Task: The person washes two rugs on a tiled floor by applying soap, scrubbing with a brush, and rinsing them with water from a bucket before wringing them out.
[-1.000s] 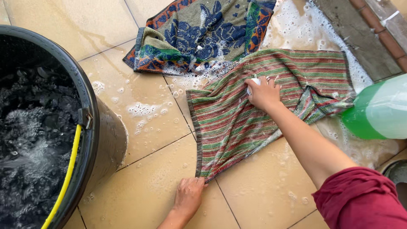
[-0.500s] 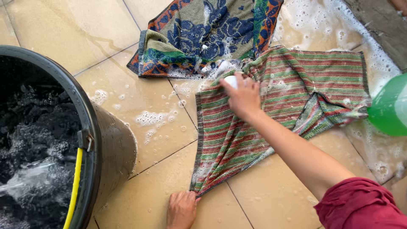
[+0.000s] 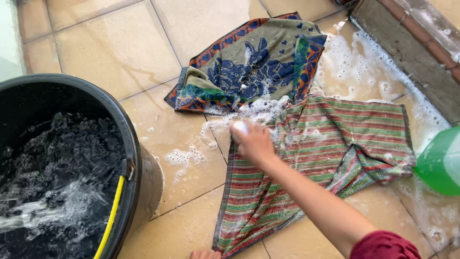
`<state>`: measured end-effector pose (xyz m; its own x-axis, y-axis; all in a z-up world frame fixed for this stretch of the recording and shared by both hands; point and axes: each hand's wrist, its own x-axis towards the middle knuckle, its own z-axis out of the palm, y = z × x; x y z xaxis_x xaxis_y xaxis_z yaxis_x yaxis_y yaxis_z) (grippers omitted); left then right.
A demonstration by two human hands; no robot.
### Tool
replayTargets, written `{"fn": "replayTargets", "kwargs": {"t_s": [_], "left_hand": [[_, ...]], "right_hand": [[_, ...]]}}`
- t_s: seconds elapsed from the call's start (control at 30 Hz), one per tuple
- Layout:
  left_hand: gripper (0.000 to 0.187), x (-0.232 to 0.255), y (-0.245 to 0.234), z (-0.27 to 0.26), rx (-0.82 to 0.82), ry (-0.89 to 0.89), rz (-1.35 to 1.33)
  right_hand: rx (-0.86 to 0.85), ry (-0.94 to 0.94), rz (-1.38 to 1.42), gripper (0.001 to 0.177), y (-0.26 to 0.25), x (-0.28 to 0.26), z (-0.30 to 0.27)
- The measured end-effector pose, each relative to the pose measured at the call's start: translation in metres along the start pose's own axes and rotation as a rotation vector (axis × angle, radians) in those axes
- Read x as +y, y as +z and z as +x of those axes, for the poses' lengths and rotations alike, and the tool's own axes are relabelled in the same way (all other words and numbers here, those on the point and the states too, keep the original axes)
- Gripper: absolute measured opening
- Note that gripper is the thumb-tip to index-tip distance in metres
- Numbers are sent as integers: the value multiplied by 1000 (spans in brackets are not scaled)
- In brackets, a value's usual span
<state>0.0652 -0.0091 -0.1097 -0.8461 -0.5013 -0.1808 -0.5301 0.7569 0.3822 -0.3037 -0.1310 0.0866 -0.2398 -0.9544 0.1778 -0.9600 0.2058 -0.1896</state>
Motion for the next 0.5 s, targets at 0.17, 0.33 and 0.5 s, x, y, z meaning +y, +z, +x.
{"fn": "replayTargets", "kwargs": {"t_s": [0.17, 0.33, 0.5], "left_hand": [[23, -23, -2, -5, 56, 15, 15], [24, -8, -10, -30, 149, 86, 14], [25, 0, -44, -42, 270, 137, -7]], "right_hand": [[-156, -686, 321, 60, 18, -79, -125], [-268, 99, -23, 63, 5, 19, 31], [-201, 68, 21, 62, 17, -54, -30]]}}
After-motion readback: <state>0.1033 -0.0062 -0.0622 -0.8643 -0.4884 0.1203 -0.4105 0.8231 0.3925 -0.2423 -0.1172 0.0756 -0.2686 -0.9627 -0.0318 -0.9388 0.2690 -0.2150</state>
